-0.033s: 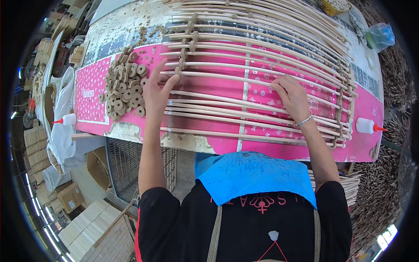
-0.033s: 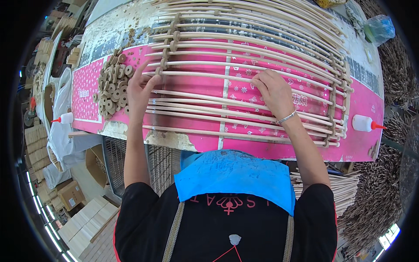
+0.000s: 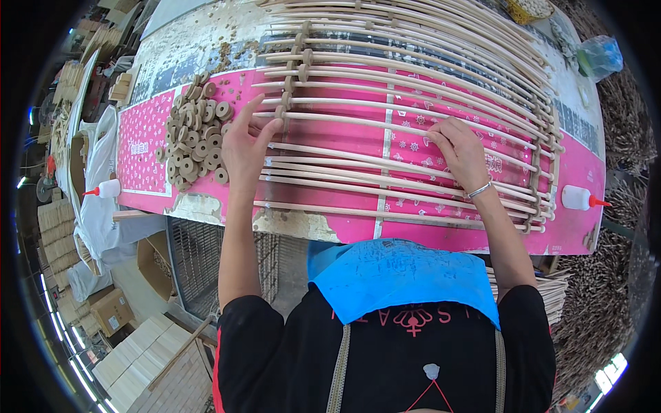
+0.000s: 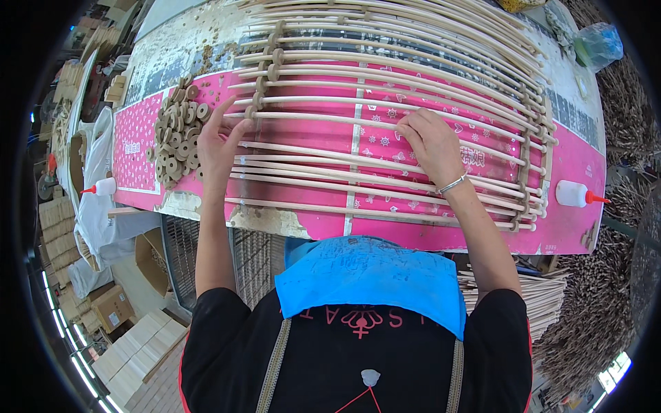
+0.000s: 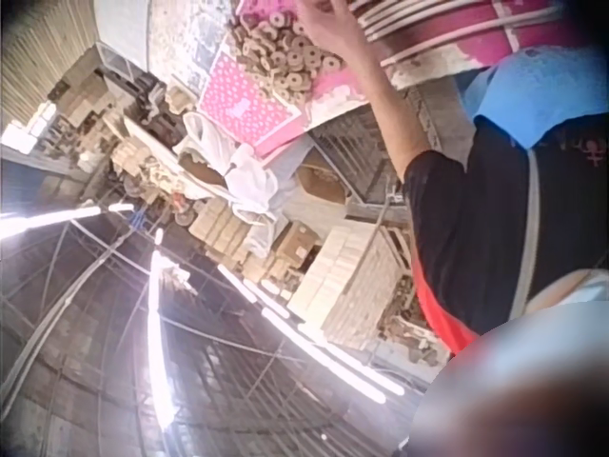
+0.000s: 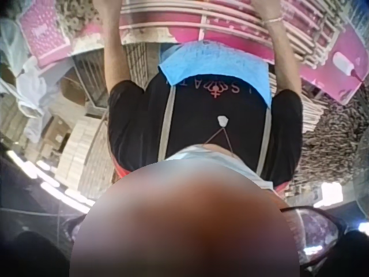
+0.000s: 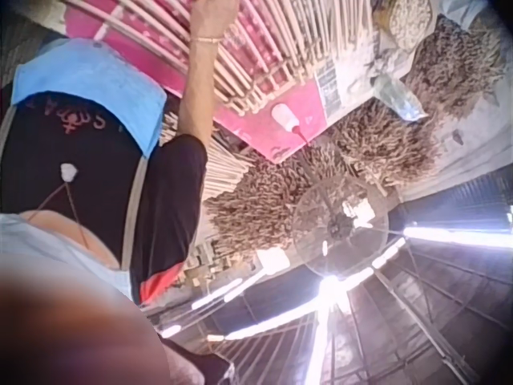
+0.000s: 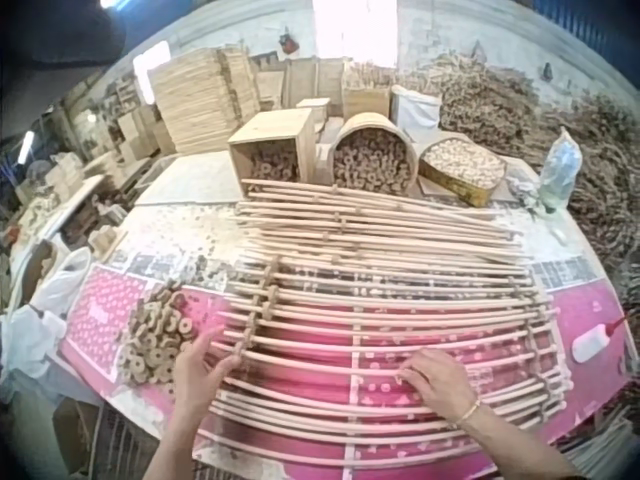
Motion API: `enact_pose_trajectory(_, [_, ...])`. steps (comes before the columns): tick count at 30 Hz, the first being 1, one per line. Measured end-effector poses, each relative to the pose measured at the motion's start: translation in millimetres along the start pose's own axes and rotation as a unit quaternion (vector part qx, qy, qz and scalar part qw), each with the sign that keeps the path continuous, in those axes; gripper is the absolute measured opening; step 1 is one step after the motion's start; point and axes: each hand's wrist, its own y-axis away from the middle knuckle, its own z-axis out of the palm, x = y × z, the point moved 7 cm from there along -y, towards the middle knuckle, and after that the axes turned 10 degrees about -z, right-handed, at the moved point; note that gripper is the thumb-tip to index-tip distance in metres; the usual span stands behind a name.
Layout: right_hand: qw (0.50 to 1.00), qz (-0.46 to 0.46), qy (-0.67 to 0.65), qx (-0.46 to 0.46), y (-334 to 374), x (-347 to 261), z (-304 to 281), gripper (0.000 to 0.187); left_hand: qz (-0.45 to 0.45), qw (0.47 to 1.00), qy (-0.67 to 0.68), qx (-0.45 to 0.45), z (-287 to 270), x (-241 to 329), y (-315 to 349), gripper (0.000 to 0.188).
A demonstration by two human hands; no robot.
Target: Assembling wooden structures by gluing dowels and ring-shaped pieces together.
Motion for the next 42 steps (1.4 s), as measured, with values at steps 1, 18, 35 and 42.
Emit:
enact_pose_trajectory(1, [1.0,0.004,-0.007,-0.002,0,2,1,0.016,0.078,0.973,-0.205,0.077,-7,18,7,0.058])
enact_pose_trajectory(18, [0.995,-0.067,0.049,0.052,-4,3,9,0.012,0.204,0.948,-0.236,0.059,6,25,11,0.039])
enact_pose_trajectory(35, [0.989,-0.049,0.092,0.101,0,-6,-10,0.017,0.198,0.95,-0.233,0.062,3,26,17,0.044])
enact_pose_trajectory(42, [0.999,-0.034,0.001,-0.03,35,-11,-25,0.018,0.087,0.978,-0.131,0.137,-60,-25,13,0.023])
